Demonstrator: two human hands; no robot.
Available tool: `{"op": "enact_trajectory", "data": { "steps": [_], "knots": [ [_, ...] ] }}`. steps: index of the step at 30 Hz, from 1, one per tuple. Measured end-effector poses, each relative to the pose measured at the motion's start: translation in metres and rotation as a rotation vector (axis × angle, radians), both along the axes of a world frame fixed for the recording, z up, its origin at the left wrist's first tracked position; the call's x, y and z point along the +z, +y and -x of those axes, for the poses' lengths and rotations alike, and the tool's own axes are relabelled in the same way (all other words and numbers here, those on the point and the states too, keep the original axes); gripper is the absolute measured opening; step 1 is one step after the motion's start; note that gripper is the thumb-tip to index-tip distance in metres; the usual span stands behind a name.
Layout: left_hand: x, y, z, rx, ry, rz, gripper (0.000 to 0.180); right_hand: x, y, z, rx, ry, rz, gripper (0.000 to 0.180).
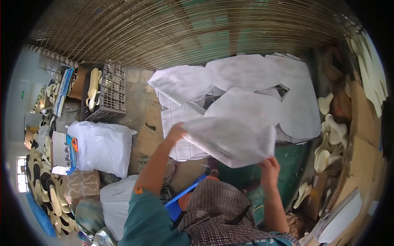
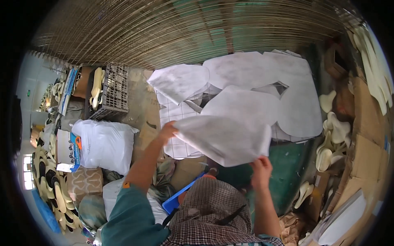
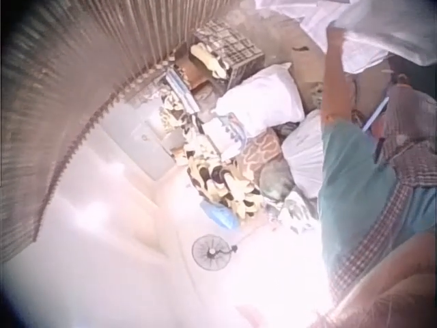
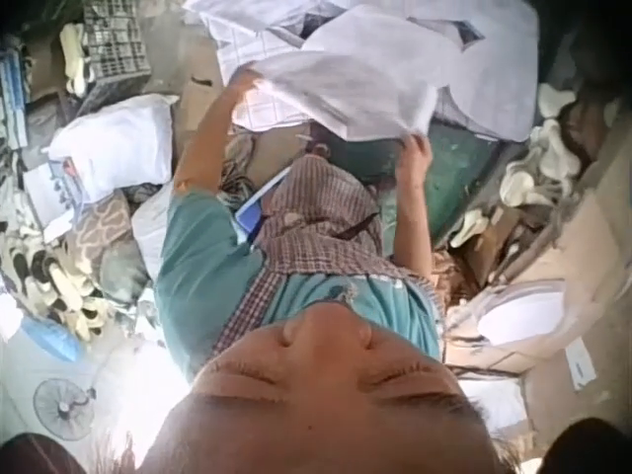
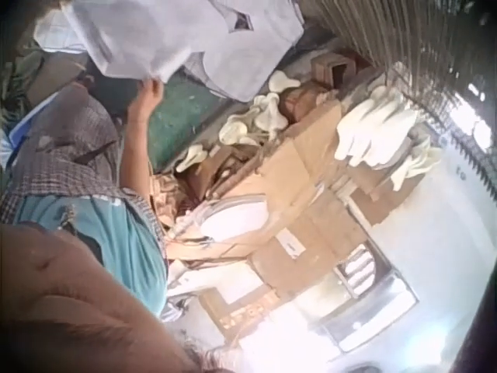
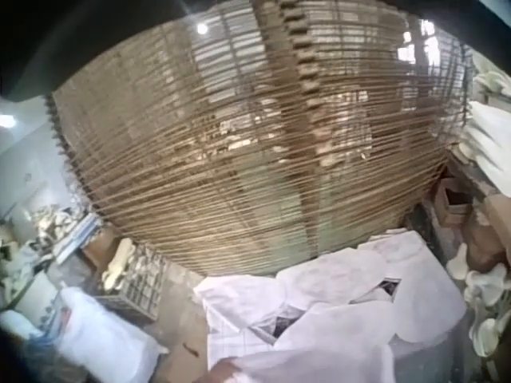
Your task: Applying adhesive to foam pieces using a spray gun on a cardboard-covered workbench in a factory setting.
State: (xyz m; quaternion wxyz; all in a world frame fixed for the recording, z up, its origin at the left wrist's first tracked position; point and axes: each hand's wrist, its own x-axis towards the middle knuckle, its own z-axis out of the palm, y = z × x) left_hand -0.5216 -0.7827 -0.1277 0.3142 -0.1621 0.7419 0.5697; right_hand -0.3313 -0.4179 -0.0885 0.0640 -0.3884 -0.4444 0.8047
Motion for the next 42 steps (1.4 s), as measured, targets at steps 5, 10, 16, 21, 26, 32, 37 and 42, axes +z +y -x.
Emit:
{"op": "enact_trajectory", "data": {
  "steps": [5,10,16,21,26,32,37,42],
  "knots": [
    [-0.026,-0.166,0.055,0.226,0.099,0.223,0.045,-0.057,-0.159,0.063,0.046,-0.069,0.111,0.008],
    [-0.091,-0.255,0.075,0.232,0.26,0.408,0.052,-0.143,-0.239,0.076,0.462,-0.165,-0.078,0.005],
    [-0.166,-0.258,0.049,0.168,0.082,0.588,0.055,-0.231,-0.228,0.062,0.711,-0.613,0.067,0.007],
    [-0.206,-0.186,0.021,0.156,0.124,0.344,0.047,-0.248,-0.208,0.061,0.589,-0.6,-0.375,0.018],
    [-0.203,-0.112,0.005,-0.003,0.051,0.333,0.047,-0.264,-0.209,0.102,0.338,-0.46,-0.769,0.029],
    [-0.187,-0.087,-0.005,-0.026,0.025,0.308,0.043,-0.267,-0.211,0.125,0.512,-0.699,-0.955,0.023],
    [-0.192,-0.093,-0.012,0.108,-0.127,0.269,0.043,-0.275,-0.213,0.125,0.542,-0.695,-0.84,0.012],
    [-0.202,-0.1,-0.016,0.126,-0.173,0.191,0.041,-0.292,-0.221,0.112,0.279,-0.484,0.467,0.006]
  ]
}}
